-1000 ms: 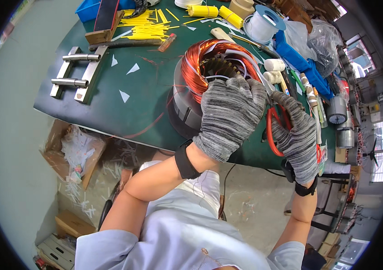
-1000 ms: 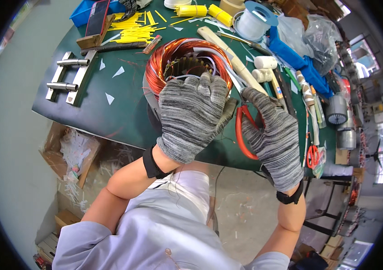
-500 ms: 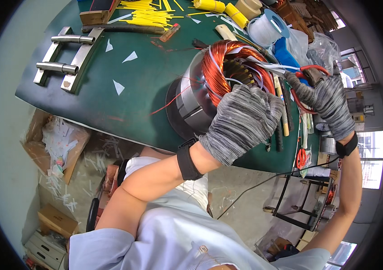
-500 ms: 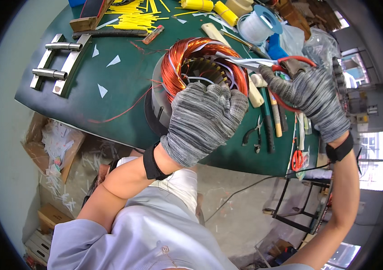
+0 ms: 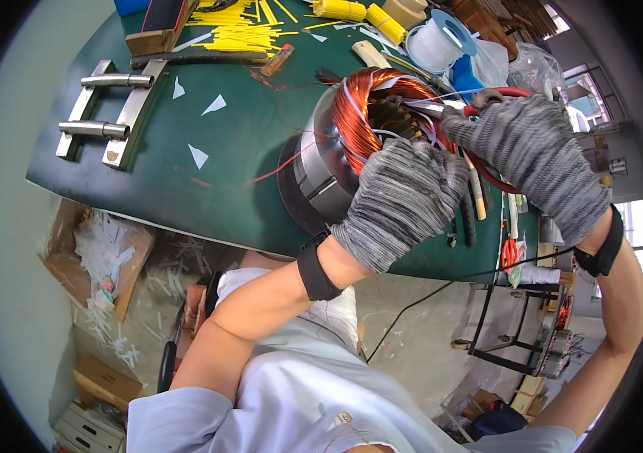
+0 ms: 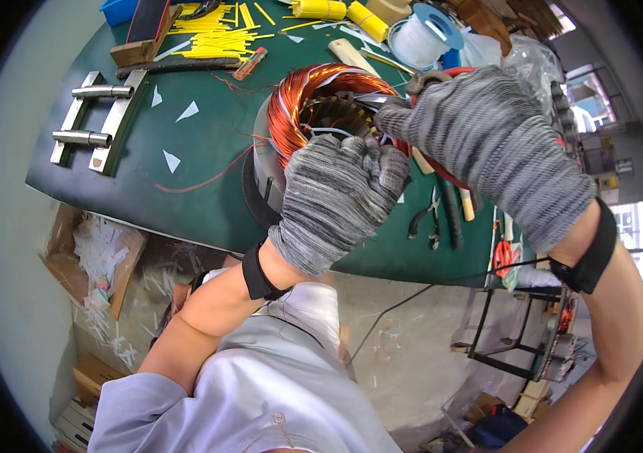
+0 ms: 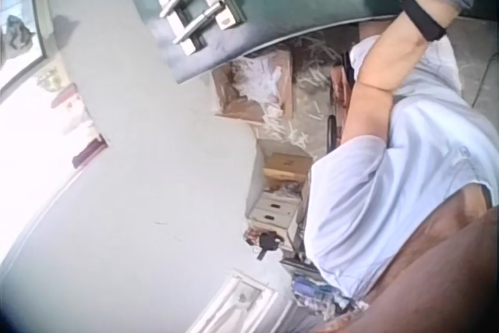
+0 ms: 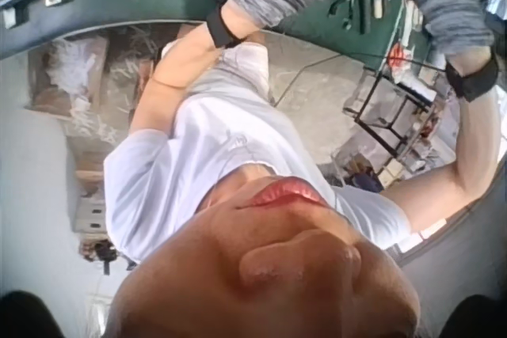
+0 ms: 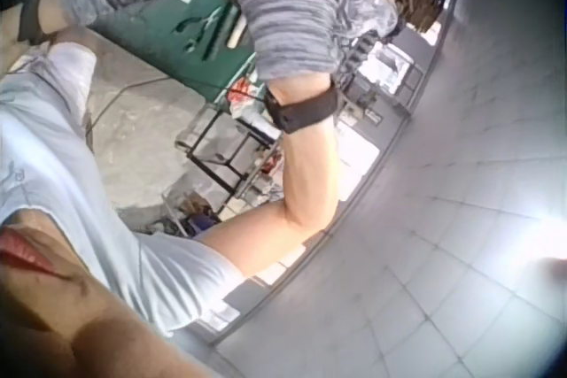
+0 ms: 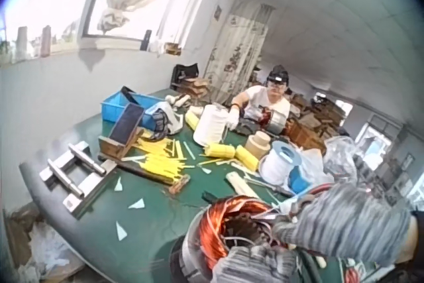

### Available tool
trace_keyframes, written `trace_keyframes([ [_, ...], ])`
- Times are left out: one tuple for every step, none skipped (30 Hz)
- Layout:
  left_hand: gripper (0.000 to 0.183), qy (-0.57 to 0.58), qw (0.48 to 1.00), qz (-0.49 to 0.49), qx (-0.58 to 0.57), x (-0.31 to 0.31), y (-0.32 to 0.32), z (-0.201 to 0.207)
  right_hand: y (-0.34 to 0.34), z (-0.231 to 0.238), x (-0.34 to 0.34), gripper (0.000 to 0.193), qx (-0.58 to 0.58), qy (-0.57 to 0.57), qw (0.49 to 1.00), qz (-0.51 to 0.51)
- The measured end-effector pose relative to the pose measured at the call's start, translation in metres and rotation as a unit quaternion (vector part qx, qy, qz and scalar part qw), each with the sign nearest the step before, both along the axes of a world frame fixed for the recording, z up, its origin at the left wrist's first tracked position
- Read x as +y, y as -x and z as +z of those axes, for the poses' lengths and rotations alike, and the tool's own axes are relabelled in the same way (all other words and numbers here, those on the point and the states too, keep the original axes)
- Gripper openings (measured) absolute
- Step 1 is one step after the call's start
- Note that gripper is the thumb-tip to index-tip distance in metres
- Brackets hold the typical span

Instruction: The person inserts white paper strips into the copper coils of a motor stator by hand, then trims the excess paper using shears. They then pull a long white cord, cut it with the shears, and begin threading it through the stator coils.

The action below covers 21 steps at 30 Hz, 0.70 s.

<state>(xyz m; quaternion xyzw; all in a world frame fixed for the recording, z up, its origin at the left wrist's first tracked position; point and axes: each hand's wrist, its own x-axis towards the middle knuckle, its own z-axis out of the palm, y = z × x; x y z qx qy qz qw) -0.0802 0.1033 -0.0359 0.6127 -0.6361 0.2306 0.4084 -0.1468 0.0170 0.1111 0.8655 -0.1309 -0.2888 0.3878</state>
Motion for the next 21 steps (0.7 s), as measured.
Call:
trace_keyframes([
  [0.026,0.021,1.000,0.014,-0.011,-0.002,-0.001,-0.003,0.004,-0.003,0.003,0.033,-0.009,0.001,1.000,-0.003],
  [0.026,0.024,1.000,0.006,-0.019,-0.004,-0.001,-0.004,0.010,-0.007,0.004,0.034,-0.028,-0.002,1.000,-0.013],
  [0.026,0.005,1.000,-0.014,-0.020,-0.005,-0.003,-0.004,0.017,-0.011,0.006,0.034,-0.048,-0.005,0.999,-0.022],
  [0.026,-0.015,0.999,-0.034,-0.023,-0.005,-0.004,-0.004,0.024,-0.013,0.008,0.034,-0.069,-0.008,0.997,-0.032],
  [0.026,0.000,0.999,-0.038,-0.014,-0.001,-0.010,-0.006,0.036,-0.014,0.004,0.041,-0.160,-0.132,0.977,-0.041],
  [0.026,-0.001,0.999,-0.041,-0.027,0.003,-0.015,-0.005,0.055,-0.026,0.001,0.041,-0.173,-0.133,0.975,-0.042],
  [0.028,-0.005,0.998,-0.054,-0.022,0.006,-0.018,-0.003,0.078,-0.049,0.000,0.036,-0.420,-0.295,0.857,-0.042],
  [0.030,-0.010,0.998,-0.063,-0.019,0.009,-0.022,0.000,0.096,-0.076,0.001,0.031,-0.624,-0.431,0.652,-0.031],
  [0.034,-0.018,0.995,-0.102,-0.003,0.008,-0.023,0.003,0.114,-0.106,0.006,0.032,-0.702,-0.445,0.552,-0.067],
  [0.032,-0.057,0.984,-0.163,0.032,0.009,-0.021,0.021,0.138,-0.118,0.020,0.033,-0.775,-0.436,0.445,-0.100],
  [0.028,-0.015,0.975,-0.215,0.054,0.010,-0.032,0.016,0.136,-0.131,0.034,0.035,-0.735,-0.473,0.434,-0.217],
  [0.025,0.039,0.953,-0.291,0.082,0.002,-0.039,0.021,0.151,-0.157,0.032,0.036,-0.735,-0.517,0.351,-0.263],
  [0.023,-0.007,0.950,-0.309,0.036,-0.003,-0.052,0.036,0.147,-0.171,0.043,0.038,-0.740,-0.520,0.299,-0.305],
  [0.022,-0.058,0.947,-0.317,-0.013,-0.007,-0.067,0.052,0.137,-0.193,0.049,0.040,-0.768,-0.496,0.355,-0.192],
  [0.020,-0.072,0.959,-0.274,0.001,-0.012,-0.082,0.057,0.122,-0.190,0.057,0.040,-0.752,-0.539,0.311,-0.218],
  [0.018,-0.084,0.969,-0.233,0.017,-0.022,-0.092,0.056,0.112,-0.182,0.063,0.040,-0.732,-0.578,0.266,-0.245],
  [0.023,-0.131,0.968,-0.212,0.015,-0.035,-0.100,0.055,0.105,-0.178,0.063,0.039,-0.721,-0.583,0.283,-0.245],
  [0.028,-0.280,0.892,-0.262,0.240,-0.046,-0.099,0.059,0.100,-0.173,0.060,0.037,-0.713,-0.592,0.257,-0.272],
  [0.031,-0.340,0.847,-0.291,0.286,-0.051,-0.097,0.060,0.098,-0.169,0.061,0.037,-0.710,-0.597,0.250,-0.277],
  [0.033,-0.395,0.796,-0.316,0.333,-0.055,-0.094,0.062,0.096,-0.166,0.061,0.036,-0.706,-0.602,0.245,-0.281],
  [0.035,-0.390,0.806,-0.332,0.297,-0.060,-0.091,0.058,0.095,-0.163,0.061,0.036,-0.709,-0.604,0.237,-0.278],
])
